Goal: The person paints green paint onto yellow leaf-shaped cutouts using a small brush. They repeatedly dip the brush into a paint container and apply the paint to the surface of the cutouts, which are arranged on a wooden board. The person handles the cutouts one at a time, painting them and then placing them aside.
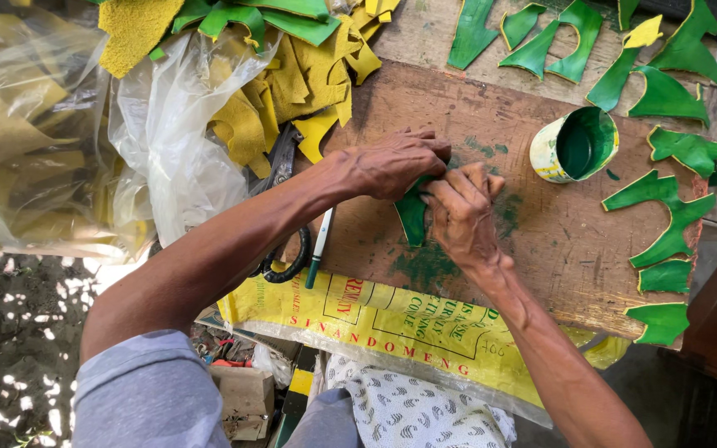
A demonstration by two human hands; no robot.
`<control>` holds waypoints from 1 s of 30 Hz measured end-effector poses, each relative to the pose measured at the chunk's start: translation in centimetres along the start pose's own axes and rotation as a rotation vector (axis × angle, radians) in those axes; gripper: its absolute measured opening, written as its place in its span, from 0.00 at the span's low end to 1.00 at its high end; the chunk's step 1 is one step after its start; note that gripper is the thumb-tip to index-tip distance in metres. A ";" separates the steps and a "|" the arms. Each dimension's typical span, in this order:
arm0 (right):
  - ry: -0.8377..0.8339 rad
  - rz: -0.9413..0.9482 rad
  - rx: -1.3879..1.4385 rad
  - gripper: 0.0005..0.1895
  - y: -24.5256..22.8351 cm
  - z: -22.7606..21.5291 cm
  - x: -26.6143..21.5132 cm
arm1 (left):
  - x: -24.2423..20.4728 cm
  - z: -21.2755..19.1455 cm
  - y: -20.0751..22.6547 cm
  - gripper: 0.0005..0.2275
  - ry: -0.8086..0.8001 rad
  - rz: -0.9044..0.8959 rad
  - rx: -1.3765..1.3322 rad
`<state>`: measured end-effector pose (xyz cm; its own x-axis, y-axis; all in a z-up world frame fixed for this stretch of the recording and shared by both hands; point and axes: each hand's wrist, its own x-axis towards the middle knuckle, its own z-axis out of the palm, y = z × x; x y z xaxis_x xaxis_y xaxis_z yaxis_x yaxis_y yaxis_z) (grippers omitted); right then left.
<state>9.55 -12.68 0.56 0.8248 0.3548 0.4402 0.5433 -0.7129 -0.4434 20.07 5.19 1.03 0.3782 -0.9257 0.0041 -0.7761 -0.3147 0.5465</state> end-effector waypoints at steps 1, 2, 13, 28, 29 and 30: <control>-0.007 0.000 0.014 0.03 0.0 0.2 -0.2 | 0.0 0.0 -0.1 0.06 0.002 0.003 -0.026; -0.014 -0.001 0.029 0.03 -0.1 0.4 -0.6 | -0.1 0.0 -0.2 0.06 0.004 0.001 -0.017; -0.087 -0.051 0.134 0.04 -1.0 -2.6 0.0 | -0.1 0.8 -0.2 0.24 -0.028 -0.004 0.019; -0.182 -0.120 0.118 0.04 0.0 -1.2 -0.8 | -0.4 0.2 0.7 0.14 -0.071 -0.067 0.021; -0.241 -0.143 0.076 0.05 -0.5 -1.6 -1.3 | -0.3 0.1 0.8 0.16 -0.060 -0.046 0.044; -0.300 -0.165 0.034 0.05 -1.0 -2.1 -2.1 | -0.3 0.0 0.9 0.18 -0.050 -0.024 0.067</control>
<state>6.98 -13.95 1.73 0.7320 0.6293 0.2611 0.6739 -0.6123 -0.4136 19.21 5.13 1.50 0.3729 -0.9264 -0.0512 -0.7996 -0.3489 0.4889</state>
